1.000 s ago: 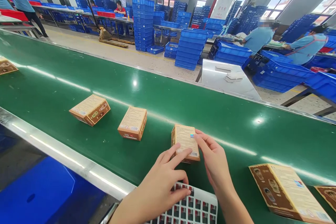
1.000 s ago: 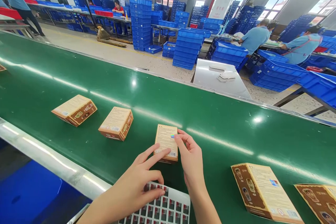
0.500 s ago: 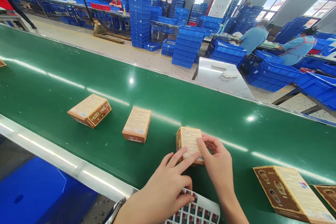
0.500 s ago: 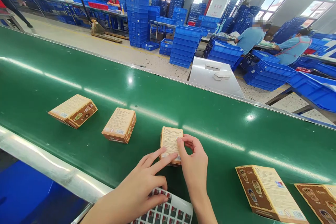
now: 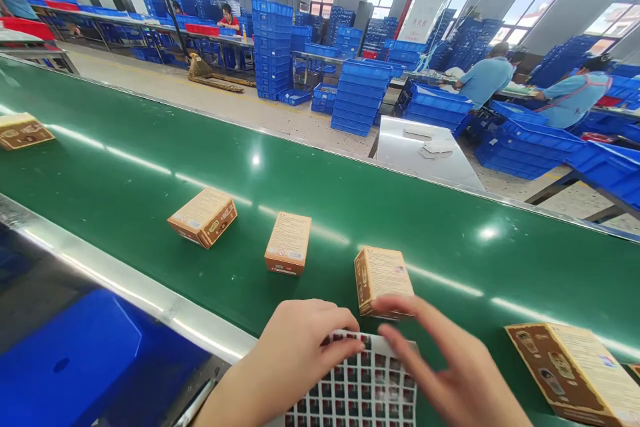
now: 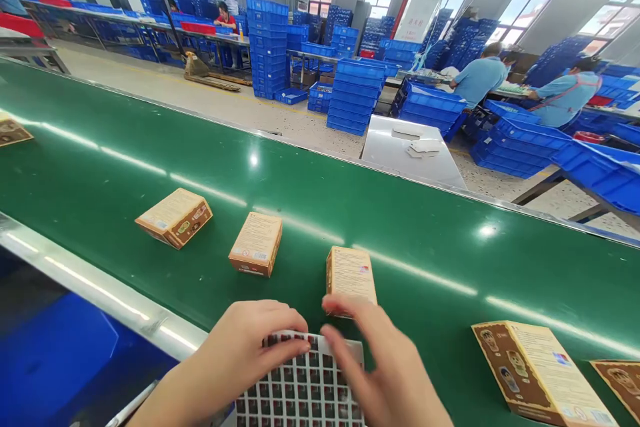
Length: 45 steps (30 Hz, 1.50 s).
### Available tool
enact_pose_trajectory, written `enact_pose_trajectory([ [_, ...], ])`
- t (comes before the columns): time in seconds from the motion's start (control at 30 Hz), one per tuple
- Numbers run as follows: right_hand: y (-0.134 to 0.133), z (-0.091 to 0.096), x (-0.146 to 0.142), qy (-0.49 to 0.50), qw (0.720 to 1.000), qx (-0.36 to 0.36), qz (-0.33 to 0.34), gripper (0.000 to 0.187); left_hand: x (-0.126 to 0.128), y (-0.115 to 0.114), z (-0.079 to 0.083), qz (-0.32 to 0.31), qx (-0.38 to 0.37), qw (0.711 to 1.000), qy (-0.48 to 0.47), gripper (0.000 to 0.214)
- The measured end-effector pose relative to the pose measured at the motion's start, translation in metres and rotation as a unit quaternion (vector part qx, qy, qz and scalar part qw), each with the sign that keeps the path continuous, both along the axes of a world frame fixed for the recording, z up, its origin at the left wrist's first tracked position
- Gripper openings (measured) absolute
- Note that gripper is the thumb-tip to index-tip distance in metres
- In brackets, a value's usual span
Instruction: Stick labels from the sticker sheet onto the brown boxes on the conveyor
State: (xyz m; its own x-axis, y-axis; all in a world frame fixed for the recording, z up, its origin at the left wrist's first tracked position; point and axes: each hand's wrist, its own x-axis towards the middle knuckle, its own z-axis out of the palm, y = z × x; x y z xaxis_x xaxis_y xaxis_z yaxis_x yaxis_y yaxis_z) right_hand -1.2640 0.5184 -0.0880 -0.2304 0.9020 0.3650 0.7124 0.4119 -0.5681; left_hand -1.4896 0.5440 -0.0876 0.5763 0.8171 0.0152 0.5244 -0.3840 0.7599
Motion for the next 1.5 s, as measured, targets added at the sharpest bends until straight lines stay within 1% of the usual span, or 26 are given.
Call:
enact_pose_trajectory([
  [0.03, -0.007, 0.0, -0.004, -0.009, 0.999, 0.014, 0.047, 0.022, -0.003, 0.0, 0.004, 0.005, -0.026, 1.0, -0.011, 0.008],
  [0.07, -0.012, -0.002, -0.007, -0.013, 0.997, 0.031, 0.07, 0.023, -0.005, 0.0, 0.008, 0.009, -0.053, 0.998, -0.016, 0.007],
  [0.17, -0.016, -0.01, -0.015, -0.022, 0.995, 0.073, 0.057, 0.022, -0.01, 0.0, 0.012, 0.038, -0.103, 0.994, 0.006, 0.009],
  [0.23, -0.014, -0.015, -0.016, -0.053, 0.992, 0.1, 0.056, 0.019, -0.013, -0.001, 0.01, 0.052, -0.102, 0.993, 0.026, 0.006],
  [0.33, -0.012, -0.018, -0.018, -0.134, 0.974, 0.158, 0.087, 0.019, -0.017, -0.003, 0.005, 0.042, -0.086, 0.995, 0.029, 0.015],
  [0.4, -0.014, -0.02, -0.02, -0.168, 0.965, 0.185, 0.083, 0.02, -0.018, -0.004, 0.002, 0.035, -0.077, 0.996, 0.032, 0.018],
  [0.47, -0.017, -0.022, -0.023, -0.167, 0.963, 0.2, 0.064, 0.02, -0.019, -0.004, 0.001, 0.039, -0.078, 0.995, 0.039, 0.021],
  [0.53, -0.019, -0.025, -0.023, -0.144, 0.966, 0.206, 0.064, 0.02, -0.022, -0.004, 0.001, 0.05, -0.086, 0.994, 0.045, 0.022],
  [0.6, -0.017, -0.027, -0.022, -0.096, 0.976, 0.181, 0.078, 0.018, -0.026, -0.002, 0.002, 0.066, -0.097, 0.992, 0.049, 0.022],
  [0.67, -0.01, -0.028, -0.02, -0.026, 0.992, 0.109, 0.061, 0.01, -0.031, 0.0, 0.002, 0.066, -0.093, 0.992, 0.05, 0.02],
  [0.7, -0.005, -0.028, -0.02, 0.014, 0.997, 0.063, 0.034, 0.005, -0.034, 0.001, 0.002, 0.053, -0.082, 0.994, 0.044, 0.018],
  [0.77, 0.007, -0.026, -0.021, 0.089, 0.995, -0.012, -0.032, 0.01, -0.038, 0.003, 0.0, 0.017, -0.046, 0.999, 0.021, 0.015],
  [0.83, 0.019, -0.022, -0.024, 0.123, 0.989, -0.033, -0.071, 0.015, -0.041, 0.006, -0.001, -0.007, -0.017, 1.0, 0.003, 0.013],
  [0.87, 0.023, -0.02, -0.026, 0.117, 0.991, -0.023, -0.066, 0.016, -0.042, 0.007, -0.002, -0.007, -0.01, 1.0, 0.001, 0.014],
  [0.9, 0.025, -0.017, -0.027, 0.094, 0.995, -0.005, -0.044, 0.016, -0.042, 0.008, -0.002, -0.003, -0.007, 1.0, 0.004, 0.015],
  [0.97, 0.025, -0.014, -0.029, 0.022, 0.998, 0.045, 0.025, 0.016, -0.041, 0.01, -0.001, -0.003, -0.008, 1.0, 0.008, 0.018],
  [1.03, 0.019, -0.013, -0.028, -0.043, 0.991, 0.095, 0.079, 0.014, -0.04, 0.011, 0.002, -0.003, -0.013, 1.0, 0.006, 0.02],
  [1.07, 0.015, -0.014, -0.028, -0.069, 0.987, 0.115, 0.093, 0.014, -0.039, 0.012, 0.003, -0.003, -0.014, 1.0, 0.006, 0.021],
  [1.17, 0.004, -0.018, -0.028, -0.132, 0.972, 0.165, 0.101, 0.019, -0.034, 0.013, 0.005, -0.002, -0.018, 1.0, 0.002, 0.023],
  [1.27, -0.003, -0.019, -0.029, -0.133, 0.964, 0.21, 0.094, 0.025, -0.03, 0.015, 0.006, 0.005, -0.024, 1.0, -0.003, 0.027],
  [1.3, -0.005, -0.019, -0.028, -0.115, 0.967, 0.206, 0.096, 0.024, -0.029, 0.015, 0.005, 0.01, -0.028, 1.0, -0.003, 0.028],
  [1.33, -0.006, -0.018, -0.026, -0.088, 0.974, 0.184, 0.095, 0.021, -0.029, 0.015, 0.005, 0.015, -0.03, 0.999, -0.002, 0.028],
  [1.37, -0.007, -0.018, -0.024, -0.051, 0.985, 0.146, 0.083, 0.017, -0.029, 0.015, 0.004, 0.017, -0.03, 0.999, -0.001, 0.027],
  [1.43, -0.005, -0.02, -0.016, 0.055, 0.998, 0.037, 0.013, 0.008, -0.028, 0.014, 0.002, 0.005, -0.02, 1.0, -0.005, 0.023],
  [1.47, -0.001, -0.022, -0.012, 0.125, 0.991, -0.019, -0.041, 0.007, -0.027, 0.014, 0.0, -0.012, -0.013, 1.0, -0.008, 0.021],
  [1.5, 0.004, -0.025, -0.009, 0.199, 0.973, -0.069, -0.1, 0.011, -0.026, 0.014, -0.001, -0.035, -0.007, 0.999, -0.01, 0.019],
])
